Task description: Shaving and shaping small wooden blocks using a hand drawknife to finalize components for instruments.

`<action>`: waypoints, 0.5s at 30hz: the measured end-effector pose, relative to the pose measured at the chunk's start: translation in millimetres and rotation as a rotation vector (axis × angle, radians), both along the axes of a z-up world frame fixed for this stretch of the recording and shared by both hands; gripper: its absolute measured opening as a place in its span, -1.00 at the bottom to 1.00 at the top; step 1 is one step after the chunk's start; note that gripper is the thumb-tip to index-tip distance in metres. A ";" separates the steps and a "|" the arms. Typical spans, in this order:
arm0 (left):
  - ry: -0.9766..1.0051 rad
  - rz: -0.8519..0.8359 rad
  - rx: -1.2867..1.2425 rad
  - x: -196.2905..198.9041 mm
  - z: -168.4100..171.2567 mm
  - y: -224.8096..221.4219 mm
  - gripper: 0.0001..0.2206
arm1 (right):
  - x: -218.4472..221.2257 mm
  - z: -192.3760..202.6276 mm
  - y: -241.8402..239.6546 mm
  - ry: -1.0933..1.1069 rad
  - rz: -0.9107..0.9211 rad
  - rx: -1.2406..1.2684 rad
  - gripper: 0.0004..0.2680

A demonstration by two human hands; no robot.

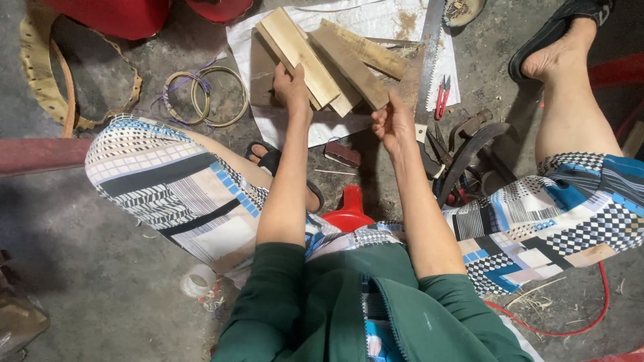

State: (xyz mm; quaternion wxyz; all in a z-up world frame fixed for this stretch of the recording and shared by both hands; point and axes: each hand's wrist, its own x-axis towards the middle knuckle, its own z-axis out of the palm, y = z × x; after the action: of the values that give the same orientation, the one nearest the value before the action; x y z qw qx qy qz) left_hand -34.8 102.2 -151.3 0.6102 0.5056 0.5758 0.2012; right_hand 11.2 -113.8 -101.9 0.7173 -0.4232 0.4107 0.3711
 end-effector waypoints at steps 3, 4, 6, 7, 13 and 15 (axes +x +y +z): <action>0.009 0.037 0.098 2.4 7.6 1.4 -0.44 | 3.5 -18.5 -7.5 -0.389 0.201 -0.215 -0.85; -0.052 0.063 -0.039 3.3 25.0 0.6 -0.40 | 5.9 -31.5 -12.6 -0.506 0.345 -0.311 -0.82; -0.112 0.085 -0.174 7.0 41.6 3.3 -0.37 | 6.6 -45.2 -16.6 -0.620 0.485 -0.407 -0.75; -0.261 0.150 -0.403 8.6 41.3 7.7 -0.41 | 4.9 -45.6 -14.3 -0.547 0.397 -0.382 -0.77; -0.323 0.196 -0.807 9.8 124.4 7.5 -0.25 | -1.2 -56.9 -14.4 -0.517 0.388 -0.428 -0.82; -0.205 0.175 -0.755 10.8 127.4 7.4 -0.05 | -1.4 -46.4 -12.9 -0.521 0.430 -0.463 -0.82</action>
State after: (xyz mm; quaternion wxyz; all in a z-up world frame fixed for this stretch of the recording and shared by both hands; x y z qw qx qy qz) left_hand -24.0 109.6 -23.9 0.7879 0.1719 0.5864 0.0761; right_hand 9.8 -126.6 -148.3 0.5894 -0.7294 0.1900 0.2906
